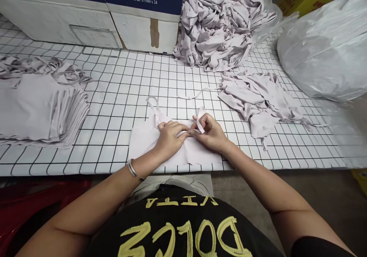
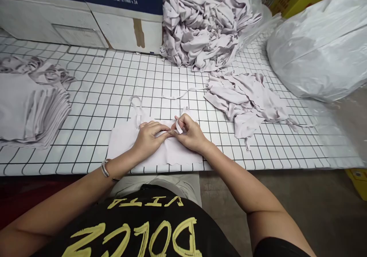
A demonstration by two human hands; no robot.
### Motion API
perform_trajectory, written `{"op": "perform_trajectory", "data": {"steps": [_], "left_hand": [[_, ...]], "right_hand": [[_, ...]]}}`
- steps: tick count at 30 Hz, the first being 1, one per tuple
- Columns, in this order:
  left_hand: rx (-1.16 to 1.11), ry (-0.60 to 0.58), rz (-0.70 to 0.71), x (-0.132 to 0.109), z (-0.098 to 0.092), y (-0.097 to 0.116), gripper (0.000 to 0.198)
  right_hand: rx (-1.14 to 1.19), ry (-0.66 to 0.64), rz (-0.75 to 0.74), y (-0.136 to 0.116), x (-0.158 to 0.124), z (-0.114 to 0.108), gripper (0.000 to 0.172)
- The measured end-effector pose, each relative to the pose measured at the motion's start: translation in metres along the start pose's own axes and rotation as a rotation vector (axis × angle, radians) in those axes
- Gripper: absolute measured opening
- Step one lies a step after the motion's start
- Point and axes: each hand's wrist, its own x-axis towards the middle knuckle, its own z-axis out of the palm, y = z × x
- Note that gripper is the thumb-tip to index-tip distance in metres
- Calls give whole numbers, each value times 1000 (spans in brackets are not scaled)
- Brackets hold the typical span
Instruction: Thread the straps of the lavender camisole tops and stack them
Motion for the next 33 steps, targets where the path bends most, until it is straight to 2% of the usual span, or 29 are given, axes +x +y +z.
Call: {"op": "perform_trajectory", "data": {"steps": [5,10,12,15,19,22,26,29,33], "left_hand": [[109,-29,3,-2,-1,0,10],[109,-5,57,-3,-6,4,16],[90,13,65,-3,-7,5,16],[6,29,43,-2,-8,4,12],[-53,-25,-1,1,-7,4,3],[-51,-61,2,2,-8,3,5],[-56,-87,5,3,-10,3,7],[-39,-97,7,2,-10,4,8],[-35,-87,14,1,-9,4,11]], "right_hand": [[-82,-20,-47,0,-4,0,36],[-354,-197,-225,-12,2,-6,30],[-380,-245,-230,-18,6,-9,30],[-268,-193,-109,-24,10,-12,31],[93,-77,122,-23,11,-12,39],[266,-100,243,-21,12,-11,42],[309,-131,277,-20,15,-12,44],[238,-178,252,-23,17,-13,39],[-167,-257,133,-34,21,-17,31]]}}
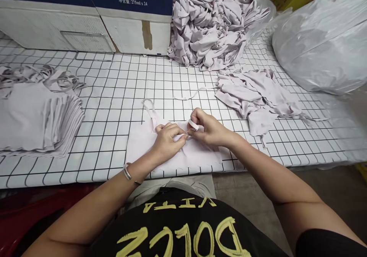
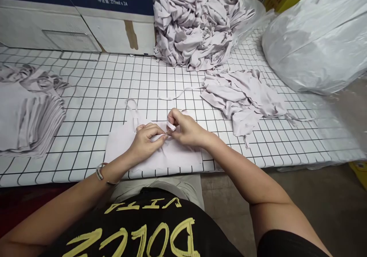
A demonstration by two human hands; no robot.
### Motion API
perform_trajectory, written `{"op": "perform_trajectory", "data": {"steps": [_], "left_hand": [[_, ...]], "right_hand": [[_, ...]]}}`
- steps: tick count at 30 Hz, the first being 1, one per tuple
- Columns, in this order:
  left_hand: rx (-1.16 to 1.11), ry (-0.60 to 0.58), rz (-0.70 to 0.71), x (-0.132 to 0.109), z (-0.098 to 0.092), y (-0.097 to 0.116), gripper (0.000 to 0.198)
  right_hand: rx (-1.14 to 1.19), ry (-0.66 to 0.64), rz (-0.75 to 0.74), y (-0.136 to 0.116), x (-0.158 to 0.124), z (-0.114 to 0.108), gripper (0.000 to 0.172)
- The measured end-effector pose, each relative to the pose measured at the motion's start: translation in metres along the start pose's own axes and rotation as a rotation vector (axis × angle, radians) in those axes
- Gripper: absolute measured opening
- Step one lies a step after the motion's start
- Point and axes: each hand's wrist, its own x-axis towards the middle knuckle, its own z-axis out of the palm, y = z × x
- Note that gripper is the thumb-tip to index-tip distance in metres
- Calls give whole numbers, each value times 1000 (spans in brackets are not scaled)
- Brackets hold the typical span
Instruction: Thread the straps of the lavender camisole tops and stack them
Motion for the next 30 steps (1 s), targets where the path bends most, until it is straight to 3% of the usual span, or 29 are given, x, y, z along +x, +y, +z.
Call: {"op": "perform_trajectory", "data": {"steps": [2,4,11,16,18,23,26,28,30], "left_hand": [[-11,20,0,0,1,0,12],[-25,23,0,0,1,0,12],[-59,-39,-5,3,-2,2,13],[-52,8,-9,1,-2,2,15],[-49,5,-5,2,-2,1,14],[-19,-52,-5,4,-2,1,17],[152,46,29,-2,-2,3,18],[299,62,131,-10,-2,5,23],[386,-77,293,-22,-1,6,24]], "right_hand": [[-199,-52,-18,-6,2,-4,31],[-255,-89,1,-9,5,-8,31],[247,-91,93,-1,7,-8,30],[-27,-62,44,0,8,-8,29],[-26,-52,48,1,10,-11,29],[479,-84,245,11,12,-17,34],[636,-12,358,14,10,-15,31],[715,60,393,14,10,-13,31],[794,130,405,12,11,-10,32]]}}
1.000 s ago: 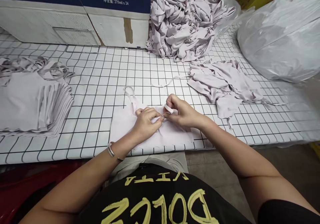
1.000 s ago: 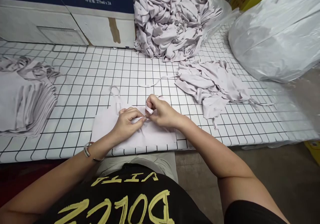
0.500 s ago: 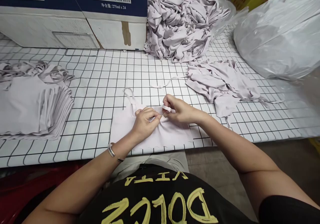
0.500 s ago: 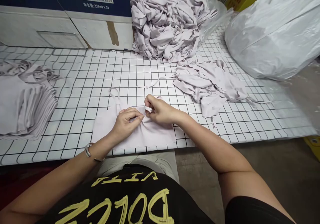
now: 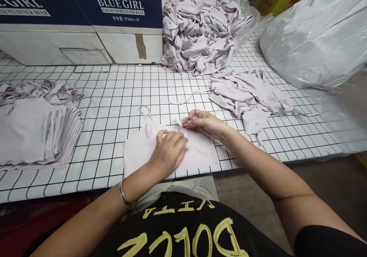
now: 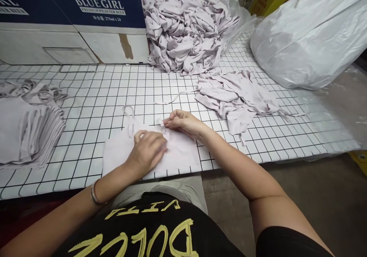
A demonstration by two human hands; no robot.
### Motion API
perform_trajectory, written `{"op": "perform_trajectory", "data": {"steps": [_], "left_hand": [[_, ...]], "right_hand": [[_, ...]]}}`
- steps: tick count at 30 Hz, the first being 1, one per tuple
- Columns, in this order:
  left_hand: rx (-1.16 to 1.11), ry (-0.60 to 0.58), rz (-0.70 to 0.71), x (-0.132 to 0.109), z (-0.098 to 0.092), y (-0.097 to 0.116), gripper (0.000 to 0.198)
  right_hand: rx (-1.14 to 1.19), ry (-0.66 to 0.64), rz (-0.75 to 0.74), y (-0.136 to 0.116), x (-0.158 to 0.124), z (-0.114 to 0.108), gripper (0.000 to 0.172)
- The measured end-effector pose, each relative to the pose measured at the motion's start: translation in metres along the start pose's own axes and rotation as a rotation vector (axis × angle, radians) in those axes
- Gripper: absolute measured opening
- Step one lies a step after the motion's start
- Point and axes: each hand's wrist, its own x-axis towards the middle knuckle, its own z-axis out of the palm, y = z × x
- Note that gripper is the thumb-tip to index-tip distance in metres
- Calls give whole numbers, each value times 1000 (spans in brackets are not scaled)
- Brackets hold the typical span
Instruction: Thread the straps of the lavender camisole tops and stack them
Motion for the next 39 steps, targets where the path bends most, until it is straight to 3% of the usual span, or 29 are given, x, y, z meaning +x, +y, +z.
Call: {"op": "perform_trajectory", "data": {"steps": [4,8,11,13,15,18,22,26,29,32,34,36,39], "left_hand": [[36,-273,293,-19,5,4,58],[64,-375,356,-25,10,3,69],[66,-391,356,-25,9,3,72],[60,-391,369,-24,8,3,72],[49,-385,389,-24,6,3,72],[40,-373,426,-24,3,1,72],[38,-384,473,-23,2,-1,72],[32,-379,465,-22,1,4,70],[27,-191,335,-28,-10,7,54],[31,131,58,-48,-36,-3,32],[25,280,-164,-70,-54,-18,25],[23,316,-375,-95,-65,-35,23],[103,233,-609,-124,-67,-48,26]], "right_hand": [[32,61,13,-2,6,8,42],[-363,158,-44,-1,15,21,55],[-598,151,-58,1,21,33,52],[-470,134,-11,0,25,38,46],[-195,137,32,-7,29,37,40],[91,217,-36,-30,38,24,34],[61,324,-162,-58,50,-1,35],[-127,304,-72,-56,61,-12,41],[-322,371,-66,-48,62,-15,39],[-438,492,-113,-48,45,-21,33],[-605,594,-188,-46,20,-26,30],[-912,625,-221,-33,-9,-28,29],[-1237,532,-145,4,-48,-24,25]]}}
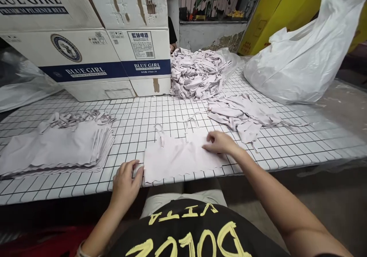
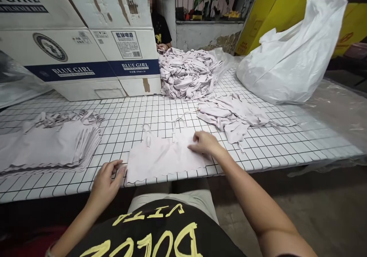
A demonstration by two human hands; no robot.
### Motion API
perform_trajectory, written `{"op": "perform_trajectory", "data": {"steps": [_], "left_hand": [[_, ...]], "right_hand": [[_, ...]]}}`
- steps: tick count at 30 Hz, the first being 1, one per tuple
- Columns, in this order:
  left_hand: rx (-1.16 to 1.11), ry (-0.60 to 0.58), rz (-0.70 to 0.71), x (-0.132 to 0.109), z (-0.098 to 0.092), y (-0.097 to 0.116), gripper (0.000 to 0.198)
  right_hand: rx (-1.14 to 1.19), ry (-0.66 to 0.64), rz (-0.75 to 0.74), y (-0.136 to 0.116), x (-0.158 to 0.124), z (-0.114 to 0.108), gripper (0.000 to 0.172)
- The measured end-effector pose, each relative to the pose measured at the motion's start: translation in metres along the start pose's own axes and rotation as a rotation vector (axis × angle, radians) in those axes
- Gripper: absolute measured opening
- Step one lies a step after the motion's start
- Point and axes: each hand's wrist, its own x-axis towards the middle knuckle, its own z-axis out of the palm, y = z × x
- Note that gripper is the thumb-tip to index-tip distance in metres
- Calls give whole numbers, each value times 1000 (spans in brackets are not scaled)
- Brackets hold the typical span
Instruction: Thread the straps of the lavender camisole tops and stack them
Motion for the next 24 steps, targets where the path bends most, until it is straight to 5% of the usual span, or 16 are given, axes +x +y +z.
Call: {"op": "perform_trajectory", "data": {"steps": [4,8,18,24], "left_hand": [[213,-63,-79,-9,7,9,36],[245,-118,-97,4,14,35,45],[257,-252,-62,29,26,64,22],[-16,-224,-56,26,26,70,67]], "right_hand": [[-99,196,-25,15,-42,25,9],[-151,425,133,26,-58,30,34],[-115,210,268,36,-74,23,27],[42,186,311,29,-69,15,31]]}}
